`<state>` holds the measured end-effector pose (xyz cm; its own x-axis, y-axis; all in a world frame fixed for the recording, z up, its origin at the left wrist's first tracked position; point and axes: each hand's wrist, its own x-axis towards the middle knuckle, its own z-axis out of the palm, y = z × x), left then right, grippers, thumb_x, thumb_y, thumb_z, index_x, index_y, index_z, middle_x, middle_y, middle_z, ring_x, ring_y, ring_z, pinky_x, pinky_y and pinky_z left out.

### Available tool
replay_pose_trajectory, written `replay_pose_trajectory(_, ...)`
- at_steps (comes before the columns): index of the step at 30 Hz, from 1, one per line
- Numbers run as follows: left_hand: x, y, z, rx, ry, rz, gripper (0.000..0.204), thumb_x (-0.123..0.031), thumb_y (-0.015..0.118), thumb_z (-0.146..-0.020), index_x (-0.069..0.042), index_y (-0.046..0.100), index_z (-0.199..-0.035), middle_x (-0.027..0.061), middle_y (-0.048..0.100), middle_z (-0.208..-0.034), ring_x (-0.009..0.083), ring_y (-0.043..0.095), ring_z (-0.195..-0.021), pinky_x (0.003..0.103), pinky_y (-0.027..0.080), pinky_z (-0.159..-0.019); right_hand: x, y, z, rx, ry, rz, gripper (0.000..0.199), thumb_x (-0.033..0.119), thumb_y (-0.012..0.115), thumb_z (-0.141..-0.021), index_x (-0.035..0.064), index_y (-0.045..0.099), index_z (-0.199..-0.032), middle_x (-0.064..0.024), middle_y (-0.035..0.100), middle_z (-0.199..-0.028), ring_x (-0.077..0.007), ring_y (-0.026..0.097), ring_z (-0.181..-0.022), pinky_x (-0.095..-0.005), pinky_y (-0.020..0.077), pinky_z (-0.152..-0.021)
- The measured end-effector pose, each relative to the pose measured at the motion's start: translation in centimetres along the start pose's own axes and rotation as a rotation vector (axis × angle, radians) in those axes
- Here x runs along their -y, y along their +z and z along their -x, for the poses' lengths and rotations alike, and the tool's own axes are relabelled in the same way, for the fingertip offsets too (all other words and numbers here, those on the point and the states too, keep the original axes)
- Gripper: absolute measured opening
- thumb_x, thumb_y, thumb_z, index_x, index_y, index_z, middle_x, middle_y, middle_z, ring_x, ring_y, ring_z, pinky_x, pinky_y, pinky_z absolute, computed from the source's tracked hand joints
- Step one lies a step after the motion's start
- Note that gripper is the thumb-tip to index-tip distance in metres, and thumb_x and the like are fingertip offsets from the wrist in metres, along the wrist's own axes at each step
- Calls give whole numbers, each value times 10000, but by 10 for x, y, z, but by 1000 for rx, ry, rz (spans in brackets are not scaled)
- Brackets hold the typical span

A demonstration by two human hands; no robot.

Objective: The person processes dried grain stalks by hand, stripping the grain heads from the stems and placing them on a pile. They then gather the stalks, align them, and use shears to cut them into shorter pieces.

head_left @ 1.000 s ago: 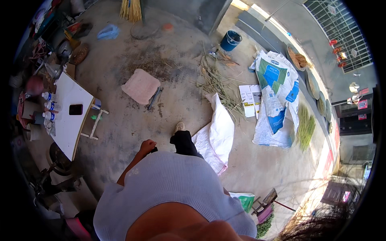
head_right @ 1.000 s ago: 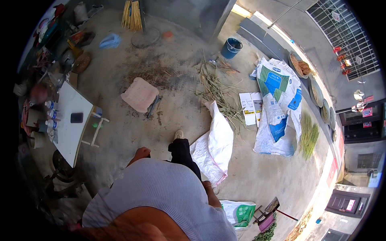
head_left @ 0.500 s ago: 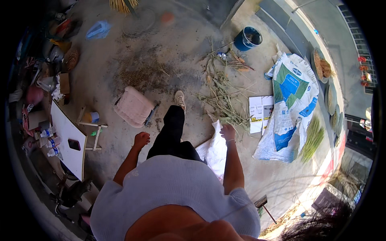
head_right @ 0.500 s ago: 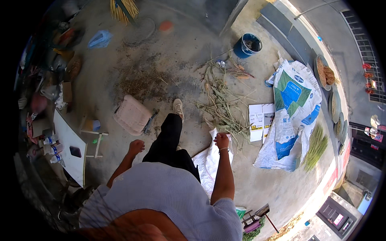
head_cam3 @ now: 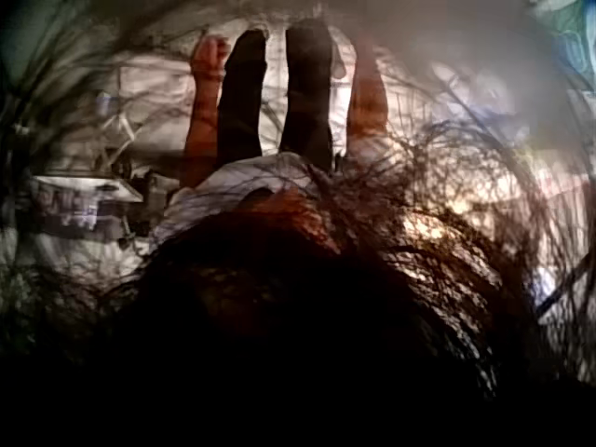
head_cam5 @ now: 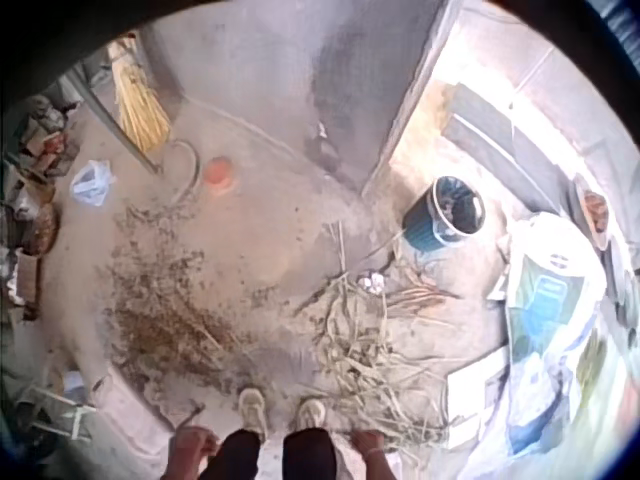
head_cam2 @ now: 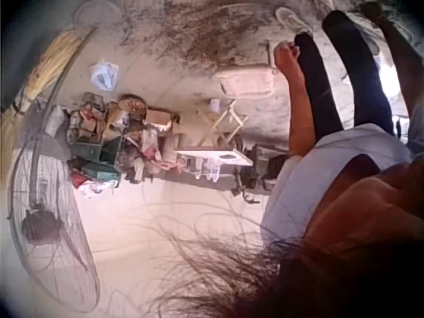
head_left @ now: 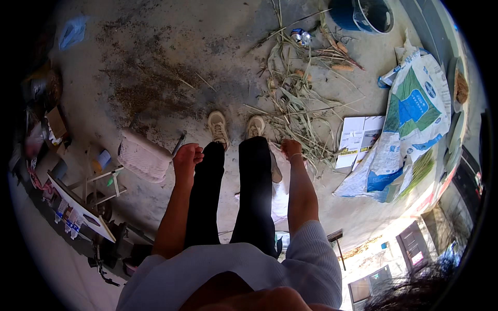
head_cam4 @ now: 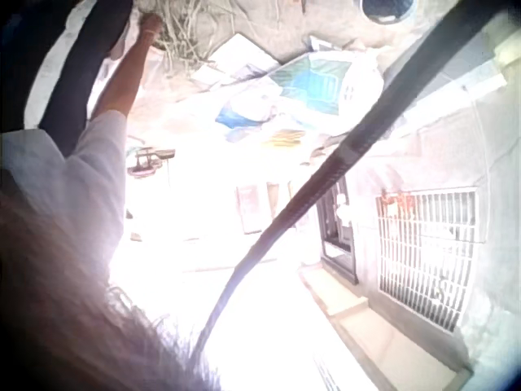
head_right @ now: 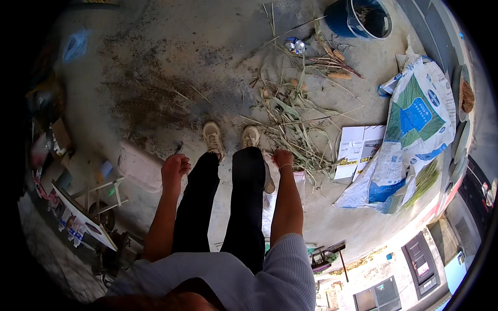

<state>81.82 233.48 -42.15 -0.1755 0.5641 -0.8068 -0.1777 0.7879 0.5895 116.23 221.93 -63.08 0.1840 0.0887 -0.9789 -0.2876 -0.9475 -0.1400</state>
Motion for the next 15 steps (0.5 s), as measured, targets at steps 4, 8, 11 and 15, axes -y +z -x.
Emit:
replay_pose_trajectory(4,68,89,-24,312,-76,-36,163,-161,536,-866,-12,570,-922,75,599,-831,115,573,-685,228,467,-621,-11,0,-154,-207,46,-220,225,220,538,-810,51,469,-678,-94,492,-520,-214,429,-346,-333,345,-305)
replay_pose_trajectory(8,113,110,-55,258,-48,-289,108,-96,555,-834,-7,574,-893,67,600,-808,109,571,-674,217,456,-619,19,44,-223,-399,196,-639,308,352,564,-819,56,509,-750,-100,500,-523,-214,406,-335,-343,329,-310)
replay_pose_trajectory(11,116,114,-61,456,96,-546,89,-67,534,-843,-3,558,-901,70,594,-813,96,570,-707,240,463,-654,6,50,-234,-671,-164,-526,213,275,477,-849,64,508,-840,-79,503,-552,-176,417,-373,-296,315,-320)
replay_pose_trajectory(15,132,115,-79,353,110,-512,74,-54,538,-832,-3,552,-885,62,590,-801,108,572,-701,237,461,-632,50,92,-118,-461,-453,-892,142,180,395,-880,74,489,-896,-10,397,-502,-95,332,-378,-245,262,-320)
